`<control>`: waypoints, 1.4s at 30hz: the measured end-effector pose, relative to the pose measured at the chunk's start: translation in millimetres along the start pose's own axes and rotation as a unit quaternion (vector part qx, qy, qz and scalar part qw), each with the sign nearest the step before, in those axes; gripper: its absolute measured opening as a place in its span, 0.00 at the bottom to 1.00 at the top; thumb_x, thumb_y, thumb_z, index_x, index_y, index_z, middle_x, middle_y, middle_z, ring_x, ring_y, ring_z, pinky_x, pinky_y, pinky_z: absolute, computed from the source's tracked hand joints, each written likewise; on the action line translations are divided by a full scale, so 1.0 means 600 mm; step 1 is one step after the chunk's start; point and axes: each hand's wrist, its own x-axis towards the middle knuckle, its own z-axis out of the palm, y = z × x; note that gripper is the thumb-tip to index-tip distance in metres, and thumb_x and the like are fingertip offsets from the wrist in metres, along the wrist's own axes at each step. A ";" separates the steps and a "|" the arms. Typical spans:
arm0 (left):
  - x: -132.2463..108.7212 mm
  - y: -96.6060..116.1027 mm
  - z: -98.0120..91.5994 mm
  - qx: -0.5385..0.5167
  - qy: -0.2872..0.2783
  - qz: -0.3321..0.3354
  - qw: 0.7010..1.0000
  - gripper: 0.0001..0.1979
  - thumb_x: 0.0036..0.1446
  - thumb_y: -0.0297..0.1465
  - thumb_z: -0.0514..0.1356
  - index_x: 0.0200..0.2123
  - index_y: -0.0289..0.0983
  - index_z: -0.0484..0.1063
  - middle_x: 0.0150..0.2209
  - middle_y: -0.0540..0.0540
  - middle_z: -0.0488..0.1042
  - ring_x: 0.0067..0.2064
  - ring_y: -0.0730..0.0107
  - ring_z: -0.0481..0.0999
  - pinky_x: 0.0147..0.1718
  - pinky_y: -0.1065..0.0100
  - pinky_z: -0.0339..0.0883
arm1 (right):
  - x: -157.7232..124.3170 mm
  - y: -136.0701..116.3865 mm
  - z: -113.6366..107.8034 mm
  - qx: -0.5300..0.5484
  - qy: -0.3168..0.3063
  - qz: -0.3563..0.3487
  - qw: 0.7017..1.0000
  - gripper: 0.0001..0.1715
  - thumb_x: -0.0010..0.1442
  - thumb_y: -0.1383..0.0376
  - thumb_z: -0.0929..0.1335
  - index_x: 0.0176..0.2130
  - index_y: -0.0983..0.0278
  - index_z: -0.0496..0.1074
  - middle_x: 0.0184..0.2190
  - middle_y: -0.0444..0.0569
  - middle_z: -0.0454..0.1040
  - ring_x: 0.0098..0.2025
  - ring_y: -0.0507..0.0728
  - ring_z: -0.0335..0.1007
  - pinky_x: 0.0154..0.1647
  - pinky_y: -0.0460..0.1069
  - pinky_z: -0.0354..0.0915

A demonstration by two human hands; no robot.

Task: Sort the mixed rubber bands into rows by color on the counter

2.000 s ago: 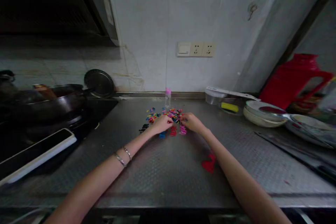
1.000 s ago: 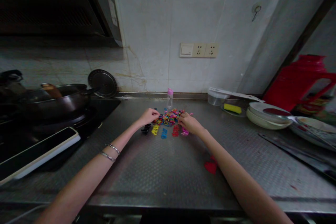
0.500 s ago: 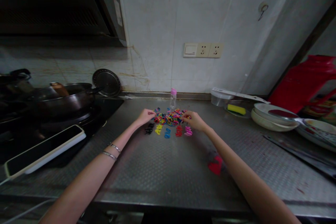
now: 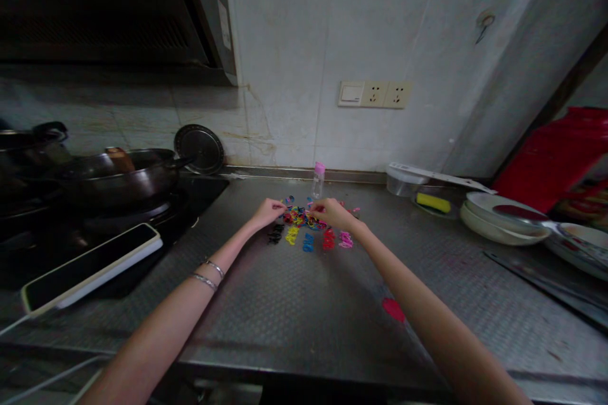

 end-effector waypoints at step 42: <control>-0.022 0.053 -0.002 0.104 -0.194 0.090 0.971 0.08 0.41 0.22 0.55 0.25 0.31 0.75 0.22 0.49 0.73 0.23 0.76 0.65 0.25 0.76 0.56 | 0.014 -0.066 0.040 -0.243 -0.107 -0.053 0.963 0.13 0.55 0.69 0.61 0.35 0.65 0.73 0.35 0.54 0.74 0.38 0.55 0.69 0.35 0.44 0.59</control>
